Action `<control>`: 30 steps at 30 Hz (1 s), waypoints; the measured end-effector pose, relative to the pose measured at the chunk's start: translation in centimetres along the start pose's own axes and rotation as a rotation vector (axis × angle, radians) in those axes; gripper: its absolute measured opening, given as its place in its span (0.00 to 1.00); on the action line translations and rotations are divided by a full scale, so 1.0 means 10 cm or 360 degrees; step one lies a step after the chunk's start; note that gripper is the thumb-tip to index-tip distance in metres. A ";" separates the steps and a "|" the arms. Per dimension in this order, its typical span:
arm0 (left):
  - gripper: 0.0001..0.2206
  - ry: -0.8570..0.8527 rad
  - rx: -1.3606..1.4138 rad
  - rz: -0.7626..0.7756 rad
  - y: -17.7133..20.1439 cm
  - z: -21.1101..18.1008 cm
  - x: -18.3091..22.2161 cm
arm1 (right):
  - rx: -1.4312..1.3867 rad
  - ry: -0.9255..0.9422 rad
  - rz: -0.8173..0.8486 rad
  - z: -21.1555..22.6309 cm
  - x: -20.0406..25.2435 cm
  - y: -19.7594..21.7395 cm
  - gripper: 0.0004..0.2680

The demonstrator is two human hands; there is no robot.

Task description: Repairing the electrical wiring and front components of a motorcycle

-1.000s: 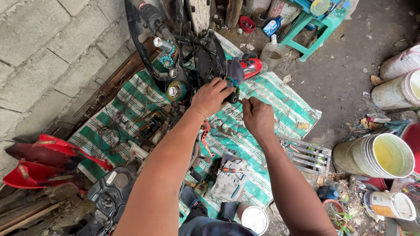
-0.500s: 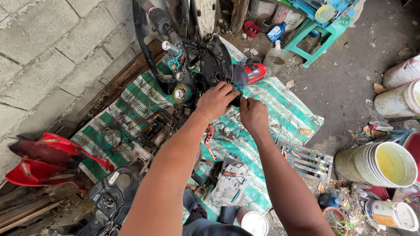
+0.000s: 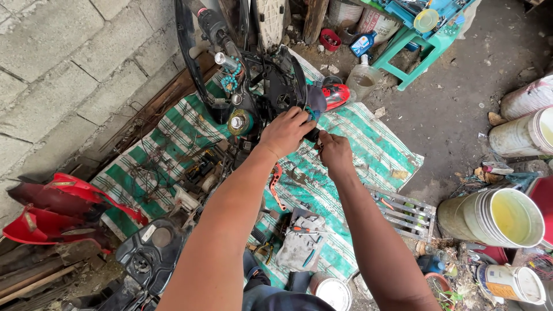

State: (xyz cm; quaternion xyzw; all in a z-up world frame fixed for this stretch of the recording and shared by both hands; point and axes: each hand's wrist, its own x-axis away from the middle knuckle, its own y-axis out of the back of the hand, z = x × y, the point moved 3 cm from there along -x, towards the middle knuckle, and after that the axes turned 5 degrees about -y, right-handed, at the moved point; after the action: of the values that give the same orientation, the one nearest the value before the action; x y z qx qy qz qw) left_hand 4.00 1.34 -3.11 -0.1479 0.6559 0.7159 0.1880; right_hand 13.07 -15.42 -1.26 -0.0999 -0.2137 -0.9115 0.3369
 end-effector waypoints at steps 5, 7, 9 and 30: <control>0.24 0.0008 0.0003 0.0014 -0.11 0.01 0.01 | -0.0073 0.0022 -0.0006 0.04 0.08 -0.01 0.18; 0.24 0.0029 0.0016 0.0029 -0.05 0.01 -0.01 | -0.0012 0.0110 -0.0015 0.12 0.12 0.02 0.19; 0.21 0.0022 0.0038 -0.0120 0.11 -0.02 -0.03 | 0.0269 0.0291 0.0001 0.17 0.14 0.04 0.21; 0.27 0.1178 0.0371 -0.0649 1.90 -0.56 1.43 | -0.1050 -0.0204 0.0202 0.23 -0.41 -0.61 0.12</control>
State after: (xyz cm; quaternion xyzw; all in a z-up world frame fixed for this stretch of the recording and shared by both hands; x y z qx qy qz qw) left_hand -17.65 -4.50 6.56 -0.4988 0.7129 0.4841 0.0931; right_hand 12.21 -7.89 -2.52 -0.2736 0.0786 -0.9006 0.3284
